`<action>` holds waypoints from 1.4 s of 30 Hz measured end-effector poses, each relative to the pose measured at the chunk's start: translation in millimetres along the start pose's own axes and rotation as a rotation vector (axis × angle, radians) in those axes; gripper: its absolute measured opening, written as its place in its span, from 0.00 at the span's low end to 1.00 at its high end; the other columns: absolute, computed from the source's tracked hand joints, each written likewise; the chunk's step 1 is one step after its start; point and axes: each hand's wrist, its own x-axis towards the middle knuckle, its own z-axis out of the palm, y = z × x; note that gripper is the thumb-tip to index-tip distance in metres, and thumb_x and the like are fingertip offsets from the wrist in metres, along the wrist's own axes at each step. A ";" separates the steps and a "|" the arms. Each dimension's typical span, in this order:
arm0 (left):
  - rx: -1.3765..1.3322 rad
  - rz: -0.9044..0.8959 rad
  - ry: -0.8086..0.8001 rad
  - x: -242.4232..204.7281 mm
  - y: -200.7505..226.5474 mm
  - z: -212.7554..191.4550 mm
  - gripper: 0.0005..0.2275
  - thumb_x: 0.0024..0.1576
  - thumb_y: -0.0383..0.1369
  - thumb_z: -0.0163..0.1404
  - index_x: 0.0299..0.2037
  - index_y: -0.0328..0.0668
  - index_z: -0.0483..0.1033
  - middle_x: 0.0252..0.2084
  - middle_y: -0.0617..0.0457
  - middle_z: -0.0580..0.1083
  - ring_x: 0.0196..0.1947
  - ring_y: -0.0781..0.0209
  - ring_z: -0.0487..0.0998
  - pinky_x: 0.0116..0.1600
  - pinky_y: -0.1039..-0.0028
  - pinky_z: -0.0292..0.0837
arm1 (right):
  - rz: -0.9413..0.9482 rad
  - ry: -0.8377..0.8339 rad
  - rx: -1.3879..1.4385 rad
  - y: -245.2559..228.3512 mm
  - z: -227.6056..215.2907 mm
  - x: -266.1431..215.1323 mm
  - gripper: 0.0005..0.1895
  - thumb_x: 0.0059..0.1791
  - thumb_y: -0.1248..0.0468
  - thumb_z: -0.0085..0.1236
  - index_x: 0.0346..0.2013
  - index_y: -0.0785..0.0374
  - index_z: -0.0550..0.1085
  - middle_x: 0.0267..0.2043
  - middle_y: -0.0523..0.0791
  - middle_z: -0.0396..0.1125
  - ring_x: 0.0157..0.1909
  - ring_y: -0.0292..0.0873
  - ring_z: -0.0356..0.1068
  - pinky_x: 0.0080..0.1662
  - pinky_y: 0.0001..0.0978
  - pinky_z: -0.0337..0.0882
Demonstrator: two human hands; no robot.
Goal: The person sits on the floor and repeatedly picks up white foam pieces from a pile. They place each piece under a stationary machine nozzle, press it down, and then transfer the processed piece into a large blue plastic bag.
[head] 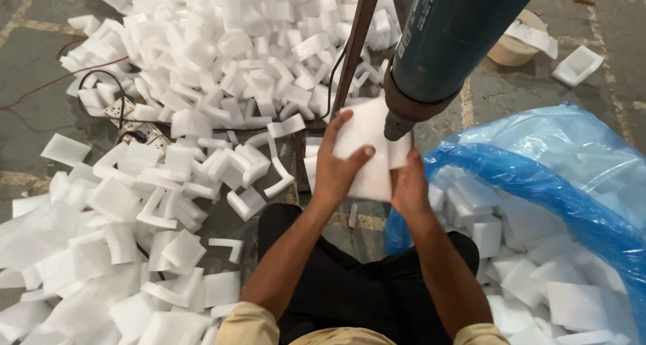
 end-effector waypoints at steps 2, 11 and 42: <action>0.188 0.126 -0.028 -17.8 -1.7 -5.6 0.36 0.53 0.35 0.63 0.70 0.35 0.60 0.59 0.39 0.73 0.55 0.54 0.78 0.58 0.67 0.77 | -0.046 -0.027 -0.186 -0.1 4.4 -12.4 0.46 0.56 0.39 0.39 0.78 0.63 0.41 0.77 0.54 0.48 0.75 0.51 0.53 0.72 0.48 0.54; 0.459 0.191 -0.213 -108.9 -55.9 -44.3 0.39 0.49 0.40 0.68 0.69 0.34 0.62 0.52 0.36 0.78 0.50 0.49 0.84 0.54 0.65 0.79 | -0.360 -0.299 -1.064 4.5 -11.6 -102.9 0.56 0.54 0.30 0.41 0.80 0.62 0.32 0.83 0.58 0.30 0.84 0.59 0.34 0.78 0.52 0.40; 0.093 0.165 0.196 46.2 6.4 8.1 0.22 0.58 0.33 0.58 0.60 0.38 0.65 0.45 0.44 0.75 0.39 0.61 0.80 0.44 0.70 0.78 | 0.089 -0.028 -0.047 -19.1 29.4 22.6 0.47 0.53 0.32 0.26 0.74 0.64 0.50 0.73 0.54 0.55 0.71 0.55 0.61 0.64 0.62 0.65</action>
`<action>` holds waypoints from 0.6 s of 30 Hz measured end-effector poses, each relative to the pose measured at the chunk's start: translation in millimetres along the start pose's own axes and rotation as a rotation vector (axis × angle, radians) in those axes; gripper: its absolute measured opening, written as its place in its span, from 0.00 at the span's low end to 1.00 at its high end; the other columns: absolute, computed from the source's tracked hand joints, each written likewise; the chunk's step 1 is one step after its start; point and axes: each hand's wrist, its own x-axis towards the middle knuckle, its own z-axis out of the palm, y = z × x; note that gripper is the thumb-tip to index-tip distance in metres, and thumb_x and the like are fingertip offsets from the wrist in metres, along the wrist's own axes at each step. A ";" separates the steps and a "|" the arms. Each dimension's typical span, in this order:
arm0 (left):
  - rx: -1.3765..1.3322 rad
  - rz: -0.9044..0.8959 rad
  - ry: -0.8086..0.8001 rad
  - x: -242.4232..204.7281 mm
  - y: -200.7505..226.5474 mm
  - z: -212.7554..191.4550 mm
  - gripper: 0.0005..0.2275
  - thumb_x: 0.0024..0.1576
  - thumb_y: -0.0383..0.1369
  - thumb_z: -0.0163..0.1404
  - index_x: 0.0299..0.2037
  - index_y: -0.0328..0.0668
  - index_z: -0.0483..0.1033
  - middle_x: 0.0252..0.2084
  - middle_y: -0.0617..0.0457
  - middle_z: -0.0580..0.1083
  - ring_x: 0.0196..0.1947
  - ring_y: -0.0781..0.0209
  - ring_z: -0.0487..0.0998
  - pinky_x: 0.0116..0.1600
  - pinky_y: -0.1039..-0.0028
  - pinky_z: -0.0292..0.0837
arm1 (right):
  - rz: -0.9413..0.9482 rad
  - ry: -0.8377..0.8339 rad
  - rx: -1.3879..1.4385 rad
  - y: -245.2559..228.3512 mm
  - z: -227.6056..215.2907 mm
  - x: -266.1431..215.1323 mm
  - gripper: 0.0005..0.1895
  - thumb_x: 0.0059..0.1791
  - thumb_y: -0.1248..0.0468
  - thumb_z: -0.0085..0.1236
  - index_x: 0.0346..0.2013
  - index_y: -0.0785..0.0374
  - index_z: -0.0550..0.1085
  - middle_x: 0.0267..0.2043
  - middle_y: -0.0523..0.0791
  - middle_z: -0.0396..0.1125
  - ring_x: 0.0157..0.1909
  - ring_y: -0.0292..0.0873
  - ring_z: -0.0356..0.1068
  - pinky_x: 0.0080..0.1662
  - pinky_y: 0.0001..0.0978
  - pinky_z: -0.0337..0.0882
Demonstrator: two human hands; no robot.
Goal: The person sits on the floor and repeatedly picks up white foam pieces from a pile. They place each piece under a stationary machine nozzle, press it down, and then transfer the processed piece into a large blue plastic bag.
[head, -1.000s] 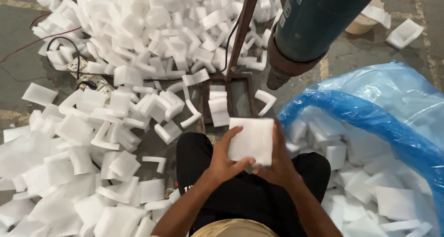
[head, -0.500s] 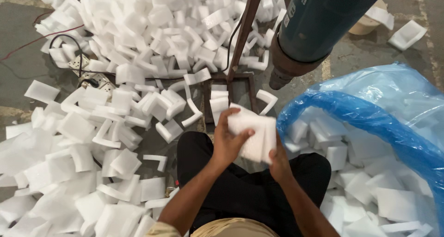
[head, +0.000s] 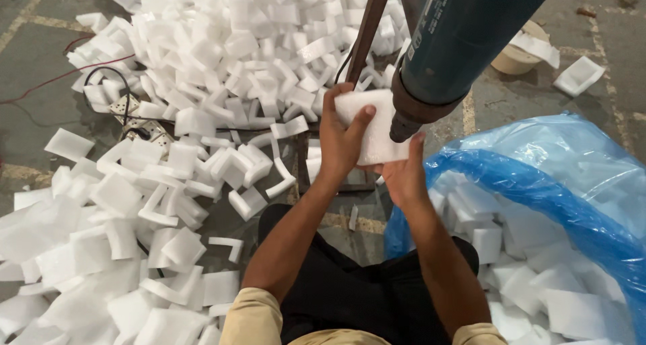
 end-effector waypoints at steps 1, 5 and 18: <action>-0.012 0.005 -0.036 -8.2 -0.5 -3.1 0.22 0.60 0.33 0.57 0.62 0.38 0.64 0.45 0.44 0.75 0.40 0.61 0.79 0.44 0.70 0.77 | -0.028 0.013 -0.019 9.5 -3.8 -4.0 0.48 0.54 0.32 0.26 0.75 0.65 0.50 0.74 0.54 0.54 0.72 0.54 0.59 0.68 0.60 0.63; 0.070 -0.059 -0.185 -56.7 -7.1 -30.7 0.21 0.63 0.34 0.54 0.64 0.41 0.62 0.45 0.44 0.77 0.41 0.61 0.81 0.45 0.70 0.78 | -0.223 -0.023 -0.593 44.8 -27.3 -51.1 0.50 0.57 0.32 0.28 0.76 0.73 0.44 0.77 0.60 0.48 0.76 0.59 0.53 0.72 0.54 0.53; 0.010 -0.767 -0.615 -203.2 -155.1 -72.2 0.23 0.62 0.39 0.47 0.67 0.46 0.63 0.36 0.49 0.76 0.28 0.51 0.74 0.38 0.60 0.72 | 0.013 0.021 -1.288 88.3 -164.4 -187.9 0.39 0.40 0.54 0.65 0.65 0.64 0.69 0.45 0.56 0.75 0.47 0.56 0.77 0.43 0.41 0.76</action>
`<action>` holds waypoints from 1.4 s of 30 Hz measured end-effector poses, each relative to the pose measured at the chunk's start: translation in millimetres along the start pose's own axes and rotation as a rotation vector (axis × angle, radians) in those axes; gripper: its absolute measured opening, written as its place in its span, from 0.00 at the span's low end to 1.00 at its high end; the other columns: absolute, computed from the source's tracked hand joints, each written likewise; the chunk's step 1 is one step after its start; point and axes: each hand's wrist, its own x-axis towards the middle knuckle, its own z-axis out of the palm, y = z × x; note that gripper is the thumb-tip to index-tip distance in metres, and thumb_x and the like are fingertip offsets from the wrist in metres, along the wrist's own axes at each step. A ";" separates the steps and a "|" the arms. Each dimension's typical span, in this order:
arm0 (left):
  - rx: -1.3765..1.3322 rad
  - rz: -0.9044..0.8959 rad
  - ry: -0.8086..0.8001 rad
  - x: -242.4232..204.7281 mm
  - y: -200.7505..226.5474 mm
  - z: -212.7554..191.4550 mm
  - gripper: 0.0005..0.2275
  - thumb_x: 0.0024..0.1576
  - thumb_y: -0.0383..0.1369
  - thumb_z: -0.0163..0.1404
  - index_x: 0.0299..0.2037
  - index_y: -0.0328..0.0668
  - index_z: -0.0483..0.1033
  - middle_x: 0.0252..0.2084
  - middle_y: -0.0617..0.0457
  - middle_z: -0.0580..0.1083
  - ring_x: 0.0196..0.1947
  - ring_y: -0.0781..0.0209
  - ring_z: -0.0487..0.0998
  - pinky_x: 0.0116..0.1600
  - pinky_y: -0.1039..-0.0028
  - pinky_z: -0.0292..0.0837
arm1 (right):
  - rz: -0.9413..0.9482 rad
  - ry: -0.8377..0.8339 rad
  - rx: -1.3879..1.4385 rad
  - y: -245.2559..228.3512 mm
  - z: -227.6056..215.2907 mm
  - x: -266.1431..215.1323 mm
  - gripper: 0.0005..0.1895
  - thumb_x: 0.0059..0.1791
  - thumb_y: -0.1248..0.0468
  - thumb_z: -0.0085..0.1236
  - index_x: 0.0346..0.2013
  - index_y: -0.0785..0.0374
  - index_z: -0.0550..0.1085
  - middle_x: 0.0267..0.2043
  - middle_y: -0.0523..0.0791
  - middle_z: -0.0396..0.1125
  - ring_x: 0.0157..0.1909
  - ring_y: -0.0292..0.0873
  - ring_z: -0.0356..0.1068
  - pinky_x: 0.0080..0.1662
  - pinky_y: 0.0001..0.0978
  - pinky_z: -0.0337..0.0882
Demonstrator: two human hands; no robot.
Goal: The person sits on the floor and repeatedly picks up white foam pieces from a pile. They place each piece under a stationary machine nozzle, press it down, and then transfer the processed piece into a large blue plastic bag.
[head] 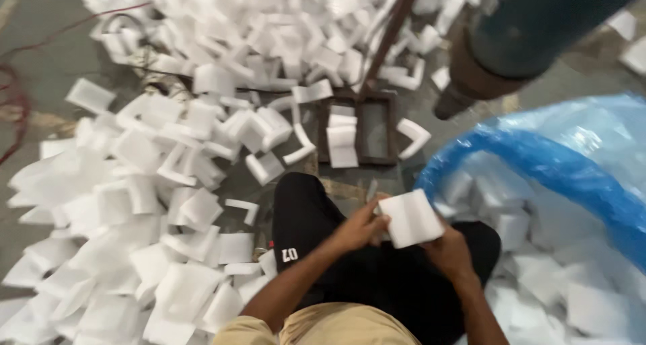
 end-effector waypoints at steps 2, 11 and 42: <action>0.672 -0.050 0.165 21.0 -24.2 -36.9 0.15 0.62 0.44 0.53 0.51 0.45 0.82 0.40 0.49 0.81 0.39 0.54 0.81 0.46 0.61 0.76 | 0.320 0.080 -0.084 58.9 -31.2 -17.6 0.23 0.45 0.52 0.68 0.49 0.63 0.77 0.34 0.51 0.76 0.32 0.54 0.78 0.39 0.43 0.75; 1.444 -0.228 0.536 93.3 -75.3 -213.7 0.26 0.52 0.49 0.57 0.63 0.61 0.73 0.77 0.46 0.50 0.74 0.37 0.50 0.60 0.21 0.44 | -0.014 1.321 0.744 179.2 -221.6 -166.8 0.11 0.57 0.65 0.62 0.51 0.60 0.69 0.42 0.44 0.69 0.41 0.41 0.68 0.43 0.32 0.70; -0.101 0.518 0.346 -12.3 0.6 13.3 0.16 0.62 0.32 0.55 0.58 0.38 0.70 0.53 0.51 0.71 0.52 0.64 0.69 0.58 0.72 0.66 | 0.033 0.616 0.057 -54.6 -16.9 -35.3 0.23 0.45 0.73 0.63 0.54 0.68 0.70 0.52 0.52 0.69 0.53 0.52 0.71 0.56 0.41 0.71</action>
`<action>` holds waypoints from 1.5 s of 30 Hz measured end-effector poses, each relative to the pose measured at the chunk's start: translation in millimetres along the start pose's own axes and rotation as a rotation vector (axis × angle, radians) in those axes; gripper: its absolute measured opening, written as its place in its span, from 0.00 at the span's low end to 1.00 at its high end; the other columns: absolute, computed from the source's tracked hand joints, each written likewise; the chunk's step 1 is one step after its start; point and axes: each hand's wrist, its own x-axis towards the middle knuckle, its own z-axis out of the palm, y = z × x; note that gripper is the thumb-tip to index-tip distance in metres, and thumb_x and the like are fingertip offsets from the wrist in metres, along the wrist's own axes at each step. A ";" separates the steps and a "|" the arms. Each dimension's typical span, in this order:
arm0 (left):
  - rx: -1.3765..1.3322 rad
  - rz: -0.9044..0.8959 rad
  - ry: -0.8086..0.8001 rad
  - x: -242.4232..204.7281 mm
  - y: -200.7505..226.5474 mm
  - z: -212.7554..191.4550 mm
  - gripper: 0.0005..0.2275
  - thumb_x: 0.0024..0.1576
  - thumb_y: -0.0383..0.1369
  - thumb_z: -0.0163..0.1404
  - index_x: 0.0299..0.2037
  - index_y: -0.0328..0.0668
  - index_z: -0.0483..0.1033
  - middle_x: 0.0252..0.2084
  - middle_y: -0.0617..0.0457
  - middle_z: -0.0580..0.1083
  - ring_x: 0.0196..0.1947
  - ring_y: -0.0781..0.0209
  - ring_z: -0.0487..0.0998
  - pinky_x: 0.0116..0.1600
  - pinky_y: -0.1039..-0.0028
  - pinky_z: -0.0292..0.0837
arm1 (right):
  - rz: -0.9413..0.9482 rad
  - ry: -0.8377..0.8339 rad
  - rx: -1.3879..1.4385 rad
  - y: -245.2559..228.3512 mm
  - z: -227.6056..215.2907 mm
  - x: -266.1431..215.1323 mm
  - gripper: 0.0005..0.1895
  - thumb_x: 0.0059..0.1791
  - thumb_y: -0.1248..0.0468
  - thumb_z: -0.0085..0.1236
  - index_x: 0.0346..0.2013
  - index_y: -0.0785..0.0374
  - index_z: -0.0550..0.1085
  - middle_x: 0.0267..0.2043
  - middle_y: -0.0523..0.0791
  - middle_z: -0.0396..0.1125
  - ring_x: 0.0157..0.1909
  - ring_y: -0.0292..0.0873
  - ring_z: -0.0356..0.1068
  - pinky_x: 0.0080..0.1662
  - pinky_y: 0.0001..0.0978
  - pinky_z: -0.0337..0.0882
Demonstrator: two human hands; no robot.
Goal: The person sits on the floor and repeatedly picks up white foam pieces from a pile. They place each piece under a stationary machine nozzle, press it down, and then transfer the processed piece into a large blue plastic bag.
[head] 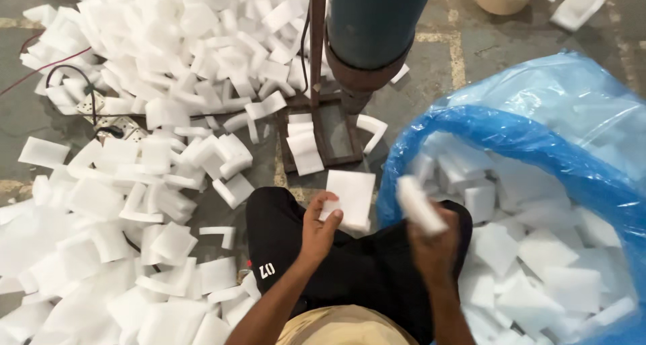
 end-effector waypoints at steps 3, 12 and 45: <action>-0.003 0.089 0.030 0.7 45.3 12.6 0.26 0.59 0.36 0.55 0.66 0.41 0.62 0.58 0.49 0.70 0.56 0.61 0.71 0.60 0.71 0.67 | -0.195 -0.177 0.175 -53.3 43.8 6.6 0.26 0.53 0.59 0.52 0.63 0.67 0.65 0.66 0.53 0.60 0.68 0.53 0.60 0.67 0.43 0.61; 0.307 0.165 -0.038 -3.1 91.4 -10.9 0.41 0.50 0.40 0.66 0.71 0.34 0.57 0.58 0.36 0.74 0.55 0.50 0.80 0.58 0.62 0.76 | 0.013 -0.348 0.727 -70.1 92.3 10.4 0.39 0.54 0.44 0.44 0.72 0.65 0.53 0.79 0.55 0.47 0.79 0.53 0.47 0.75 0.47 0.50; 0.681 0.221 -0.138 54.0 154.7 4.1 0.41 0.49 0.42 0.65 0.70 0.36 0.58 0.52 0.34 0.77 0.46 0.46 0.83 0.48 0.64 0.79 | -0.174 -0.542 0.586 -96.3 72.1 80.6 0.46 0.59 0.40 0.36 0.80 0.67 0.37 0.83 0.56 0.40 0.81 0.57 0.47 0.77 0.45 0.48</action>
